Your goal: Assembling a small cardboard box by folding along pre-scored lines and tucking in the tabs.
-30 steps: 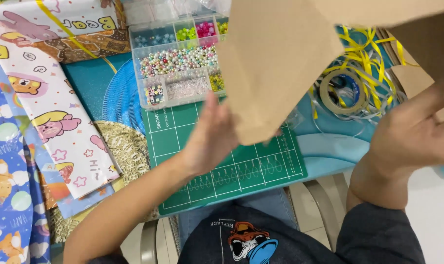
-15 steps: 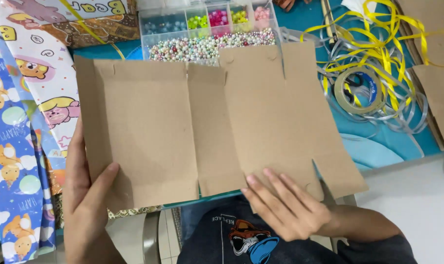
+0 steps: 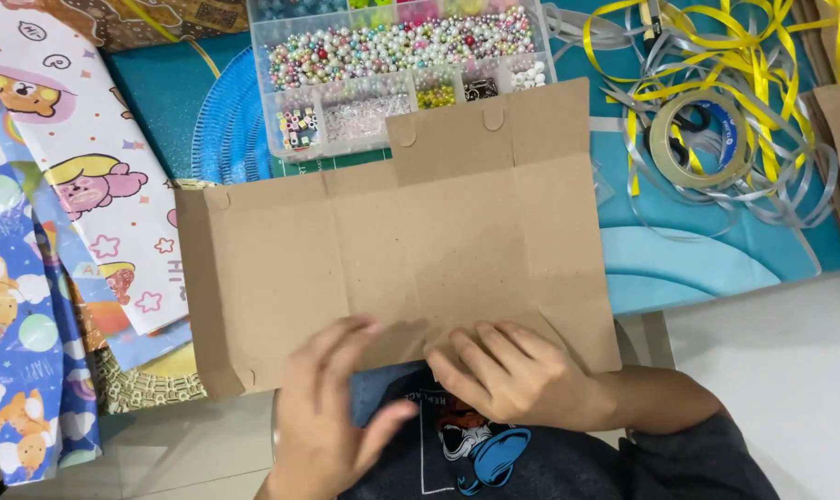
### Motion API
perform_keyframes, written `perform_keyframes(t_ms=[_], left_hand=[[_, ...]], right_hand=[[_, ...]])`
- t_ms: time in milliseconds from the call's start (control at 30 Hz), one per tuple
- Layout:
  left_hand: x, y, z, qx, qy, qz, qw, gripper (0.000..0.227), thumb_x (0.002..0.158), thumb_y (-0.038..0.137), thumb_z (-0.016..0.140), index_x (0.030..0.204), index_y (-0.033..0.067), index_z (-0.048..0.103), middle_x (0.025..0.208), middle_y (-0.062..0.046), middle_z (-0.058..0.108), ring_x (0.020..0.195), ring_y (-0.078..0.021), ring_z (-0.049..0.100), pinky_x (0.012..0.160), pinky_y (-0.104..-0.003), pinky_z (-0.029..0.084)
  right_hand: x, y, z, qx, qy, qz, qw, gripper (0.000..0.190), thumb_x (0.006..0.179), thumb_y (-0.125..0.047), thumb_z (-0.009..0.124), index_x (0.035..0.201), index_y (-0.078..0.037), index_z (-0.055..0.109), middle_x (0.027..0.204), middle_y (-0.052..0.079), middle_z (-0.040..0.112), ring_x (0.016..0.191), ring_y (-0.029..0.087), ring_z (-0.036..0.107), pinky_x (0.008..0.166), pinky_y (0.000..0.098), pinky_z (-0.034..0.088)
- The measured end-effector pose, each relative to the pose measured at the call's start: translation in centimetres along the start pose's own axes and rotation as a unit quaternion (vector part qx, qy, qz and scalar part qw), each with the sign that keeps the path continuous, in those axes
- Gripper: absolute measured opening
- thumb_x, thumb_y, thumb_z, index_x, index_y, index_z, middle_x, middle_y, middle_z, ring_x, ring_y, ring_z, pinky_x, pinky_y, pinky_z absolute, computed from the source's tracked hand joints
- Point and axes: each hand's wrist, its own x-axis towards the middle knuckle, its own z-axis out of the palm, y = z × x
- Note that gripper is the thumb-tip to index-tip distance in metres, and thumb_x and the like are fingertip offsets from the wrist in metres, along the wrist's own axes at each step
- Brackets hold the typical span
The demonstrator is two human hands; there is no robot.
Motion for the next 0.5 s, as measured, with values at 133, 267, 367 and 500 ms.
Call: perform_keyframes(t_ms=[133,267,367,500], left_hand=[[1.0,0.3,2.3,-0.079,-0.188,0.051,0.978,0.112,0.074,0.076,0.071,0.147,-0.004,0.042,0.132,-0.015,0.065,0.113,-0.0292,0.067,0.097,-0.041,0.053],[2.2,0.2,3.7,-0.065,-0.204,0.147,0.966,0.058,0.098,0.05,0.066,0.127,0.0001,0.06,0.12,-0.011,0.068,0.109,-0.0291,0.064,0.094,-0.039,0.052],[3.3,0.3,4.1,-0.124,-0.184,0.128,0.967,0.02,0.102,0.009,0.059,0.12,0.0068,0.066,0.12,-0.005,0.071,0.106,-0.0234,0.066,0.092,-0.036,0.052],[3.4,0.1,5.3,-0.139,-0.132,0.056,0.98,0.009,0.103,0.009,0.06,0.11,0.0054,0.064,0.104,-0.004,0.074,0.084,-0.0203,0.07,0.076,-0.033,0.055]], right_hand=[[-0.3,0.2,-0.3,0.046,-0.051,0.012,0.998,0.018,0.107,-0.015,0.053,0.12,-0.01,0.064,0.096,0.004,0.069,0.081,0.015,0.068,0.07,0.0268,0.053],[-3.1,1.1,-2.1,0.172,-0.088,0.072,0.979,0.041,0.111,-0.03,0.05,0.142,-0.003,0.054,0.117,0.01,0.072,0.106,0.024,0.069,0.097,0.0397,0.056],[-6.5,2.6,-3.0,0.225,-0.212,0.159,0.938,0.088,0.082,-0.06,0.08,0.148,-0.011,0.05,0.148,0.004,0.059,0.136,0.024,0.055,0.117,0.0434,0.039],[-11.3,3.8,-2.6,0.285,-0.209,0.268,0.896,0.089,0.078,-0.046,0.083,0.152,-0.014,0.045,0.154,0.008,0.053,0.144,0.028,0.049,0.123,0.0479,0.037]])
